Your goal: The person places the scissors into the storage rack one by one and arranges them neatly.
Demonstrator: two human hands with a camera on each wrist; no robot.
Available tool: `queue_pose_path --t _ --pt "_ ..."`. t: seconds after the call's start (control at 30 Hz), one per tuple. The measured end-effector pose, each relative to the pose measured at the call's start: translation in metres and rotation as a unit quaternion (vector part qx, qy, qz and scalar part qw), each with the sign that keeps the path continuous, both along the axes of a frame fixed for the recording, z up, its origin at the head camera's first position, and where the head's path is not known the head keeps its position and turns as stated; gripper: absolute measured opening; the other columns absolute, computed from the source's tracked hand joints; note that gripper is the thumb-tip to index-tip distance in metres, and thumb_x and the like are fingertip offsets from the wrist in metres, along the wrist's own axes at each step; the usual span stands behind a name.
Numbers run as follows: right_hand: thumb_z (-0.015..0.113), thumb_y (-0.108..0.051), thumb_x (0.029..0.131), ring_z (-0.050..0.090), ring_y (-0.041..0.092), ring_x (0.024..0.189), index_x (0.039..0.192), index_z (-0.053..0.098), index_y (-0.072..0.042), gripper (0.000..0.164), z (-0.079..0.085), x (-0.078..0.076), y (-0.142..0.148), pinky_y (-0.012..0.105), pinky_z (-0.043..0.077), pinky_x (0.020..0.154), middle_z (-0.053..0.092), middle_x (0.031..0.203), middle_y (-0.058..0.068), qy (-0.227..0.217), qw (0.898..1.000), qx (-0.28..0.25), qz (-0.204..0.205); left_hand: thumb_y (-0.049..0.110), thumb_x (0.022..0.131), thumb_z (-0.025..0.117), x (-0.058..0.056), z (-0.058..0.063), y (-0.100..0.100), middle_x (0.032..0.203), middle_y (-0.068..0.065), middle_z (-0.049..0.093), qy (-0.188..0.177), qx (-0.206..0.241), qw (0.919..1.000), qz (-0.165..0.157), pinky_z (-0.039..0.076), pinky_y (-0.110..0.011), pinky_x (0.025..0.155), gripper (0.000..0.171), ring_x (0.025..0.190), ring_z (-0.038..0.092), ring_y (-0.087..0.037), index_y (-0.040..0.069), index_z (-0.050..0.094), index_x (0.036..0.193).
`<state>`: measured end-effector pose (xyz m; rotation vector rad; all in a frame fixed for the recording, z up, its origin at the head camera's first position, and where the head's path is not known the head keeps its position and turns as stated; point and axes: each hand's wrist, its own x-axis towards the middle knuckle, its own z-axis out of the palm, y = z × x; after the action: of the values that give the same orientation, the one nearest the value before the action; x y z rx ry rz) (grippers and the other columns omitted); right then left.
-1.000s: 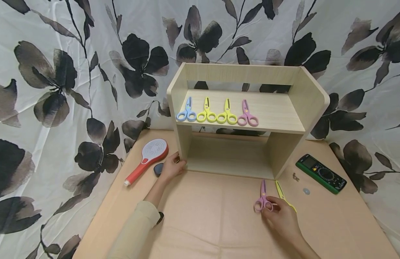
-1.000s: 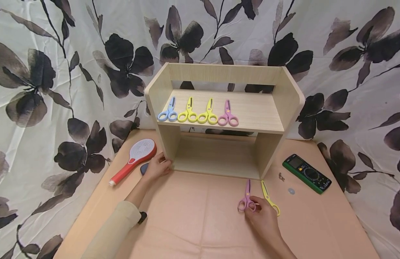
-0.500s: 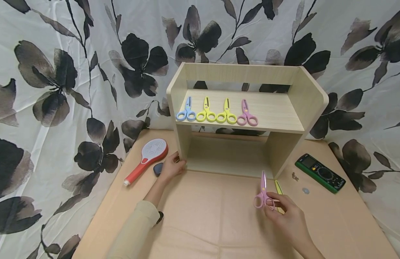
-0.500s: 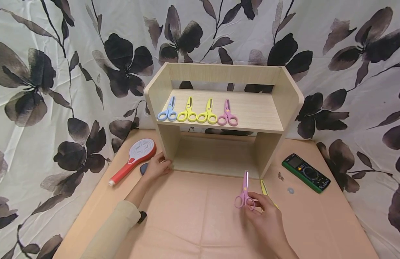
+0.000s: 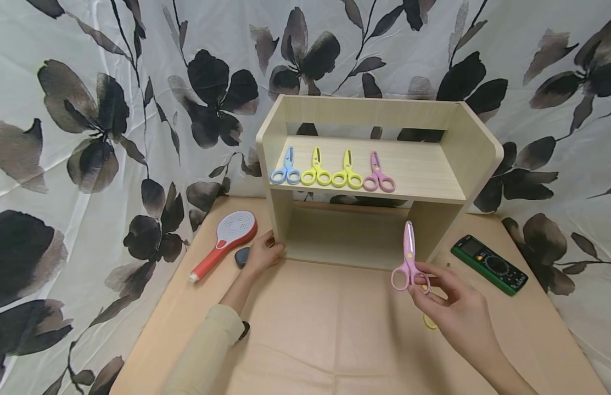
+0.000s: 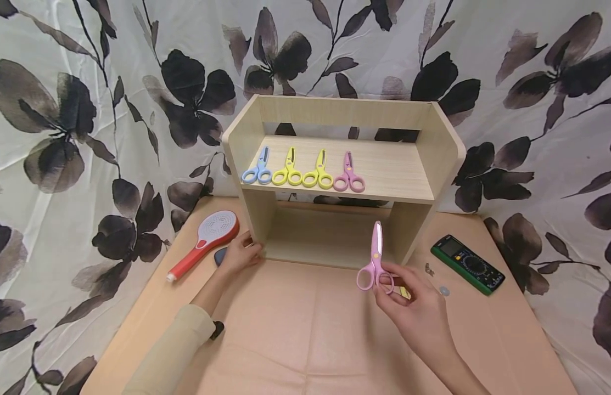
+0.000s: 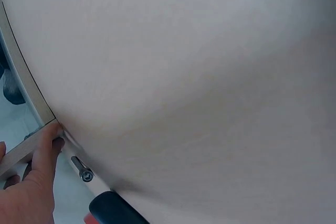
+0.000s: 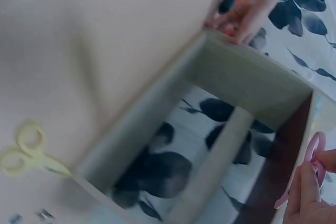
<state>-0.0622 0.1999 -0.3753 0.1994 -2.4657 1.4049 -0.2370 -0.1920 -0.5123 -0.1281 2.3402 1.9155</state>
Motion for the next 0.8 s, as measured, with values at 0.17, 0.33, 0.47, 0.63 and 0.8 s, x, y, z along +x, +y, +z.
queue_pose_path --t 0.17,0.33,0.47,0.63,0.8 --pt "0.078 0.01 0.084 0.066 -0.003 0.099 0.13 0.069 -0.001 0.048 0.026 -0.014 0.003 0.014 0.059 0.081 0.061 0.11 0.003 0.035 0.999 0.008 0.017 0.01 0.097 0.063 -0.001 -0.001 0.0 0.145 -0.022 0.061 -0.002 0.002 1.0 0.0 0.064 -0.049 0.085 0.054 0.092 0.071 -0.032 0.014 0.055 0.151" --pt "0.077 0.005 0.088 0.063 -0.009 0.1 0.133 0.067 -0.002 0.047 0.049 -0.039 0.01 0.005 0.054 0.078 0.063 0.115 0.004 0.062 0.997 0.035 0.015 0.01 0.097 0.064 -0.001 -0.002 -0.001 0.146 -0.022 0.06 -0.004 0.011 0.9999 -0.002 0.063 -0.052 0.087 0.055 0.097 0.07 -0.033 0.014 0.055 0.151" --pt "0.075 -0.003 0.092 0.06 -0.011 0.101 0.135 0.066 -0.003 0.044 0.063 -0.065 0.017 0.0 0.05 0.078 0.063 0.122 0.007 0.06 0.997 0.052 0.013 0.009 0.097 0.063 -0.002 -0.001 -0.002 0.146 -0.024 0.059 0.001 0.008 1.0 -0.002 0.063 -0.053 0.087 0.055 0.101 0.07 -0.035 0.013 0.054 0.152" --pt "0.071 -0.021 0.098 0.065 0.011 0.112 0.141 0.063 -0.006 0.046 0.082 -0.093 0.022 -0.002 0.046 0.082 0.059 0.133 0.013 -0.001 0.997 0.076 -0.005 0.01 0.099 0.062 -0.002 -0.001 -0.003 0.149 -0.024 0.057 0.003 0.007 1.0 -0.006 0.062 -0.053 0.089 0.056 0.104 0.069 -0.036 0.013 0.052 0.154" --pt "0.072 -0.03 0.098 0.062 0.04 0.123 0.142 0.061 -0.005 0.052 0.096 -0.111 0.021 -0.003 0.044 0.078 0.056 0.136 0.019 -0.031 0.996 0.084 -0.008 0.011 0.099 0.062 0.001 0.004 -0.002 0.152 -0.025 0.054 0.002 0.004 0.9999 -0.013 0.061 -0.054 0.092 0.056 0.109 0.067 -0.035 0.01 0.05 0.154"
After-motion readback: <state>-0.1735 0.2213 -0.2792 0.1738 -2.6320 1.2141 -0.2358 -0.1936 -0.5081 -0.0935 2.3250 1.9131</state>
